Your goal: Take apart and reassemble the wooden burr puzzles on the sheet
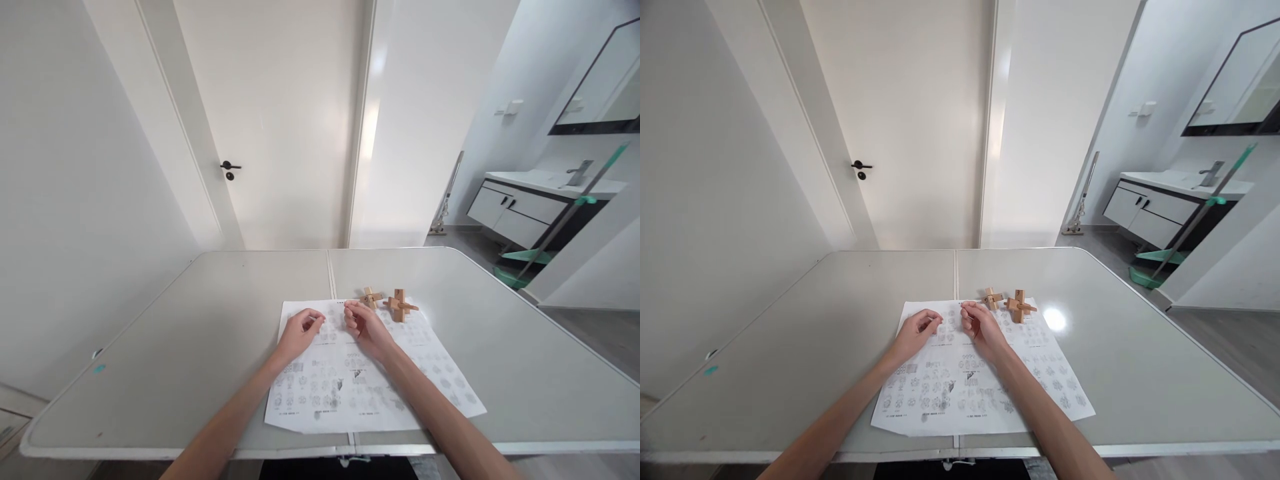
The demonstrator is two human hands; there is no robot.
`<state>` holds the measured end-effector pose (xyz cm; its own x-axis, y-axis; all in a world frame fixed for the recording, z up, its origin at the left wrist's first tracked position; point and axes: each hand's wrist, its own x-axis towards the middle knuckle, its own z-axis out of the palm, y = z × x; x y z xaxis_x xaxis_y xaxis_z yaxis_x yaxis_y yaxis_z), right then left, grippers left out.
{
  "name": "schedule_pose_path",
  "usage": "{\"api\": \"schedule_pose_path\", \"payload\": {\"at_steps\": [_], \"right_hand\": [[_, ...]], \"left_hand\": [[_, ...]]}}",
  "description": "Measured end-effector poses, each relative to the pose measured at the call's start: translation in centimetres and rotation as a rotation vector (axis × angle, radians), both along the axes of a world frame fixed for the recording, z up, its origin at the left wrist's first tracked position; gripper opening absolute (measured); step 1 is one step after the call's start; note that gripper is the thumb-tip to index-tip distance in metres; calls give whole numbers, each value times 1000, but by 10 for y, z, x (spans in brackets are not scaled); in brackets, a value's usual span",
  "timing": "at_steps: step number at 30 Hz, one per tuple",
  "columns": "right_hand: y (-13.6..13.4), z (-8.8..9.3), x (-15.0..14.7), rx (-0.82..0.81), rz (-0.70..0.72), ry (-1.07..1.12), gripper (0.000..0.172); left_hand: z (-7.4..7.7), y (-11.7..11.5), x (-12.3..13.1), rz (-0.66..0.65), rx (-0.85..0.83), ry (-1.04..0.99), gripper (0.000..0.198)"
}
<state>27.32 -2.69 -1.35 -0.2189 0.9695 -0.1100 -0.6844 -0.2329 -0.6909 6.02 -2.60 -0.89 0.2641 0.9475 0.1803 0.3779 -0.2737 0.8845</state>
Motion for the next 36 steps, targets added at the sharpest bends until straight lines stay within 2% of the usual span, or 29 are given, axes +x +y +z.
{"api": "schedule_pose_path", "payload": {"at_steps": [16,22,28,36], "right_hand": [[5,-3,5,-47,-58,128,21],[5,-1,7,-36,-51,157,27],[6,-2,5,-30,-49,158,42],[10,-4,11,-27,-116,195,46]], "left_hand": [[5,-3,0,-3,-3,-6,31],[2,-1,1,-3,-7,-8,32],[-1,0,-1,-1,-5,-1,33],[-1,1,-1,1,0,12,33]]}}
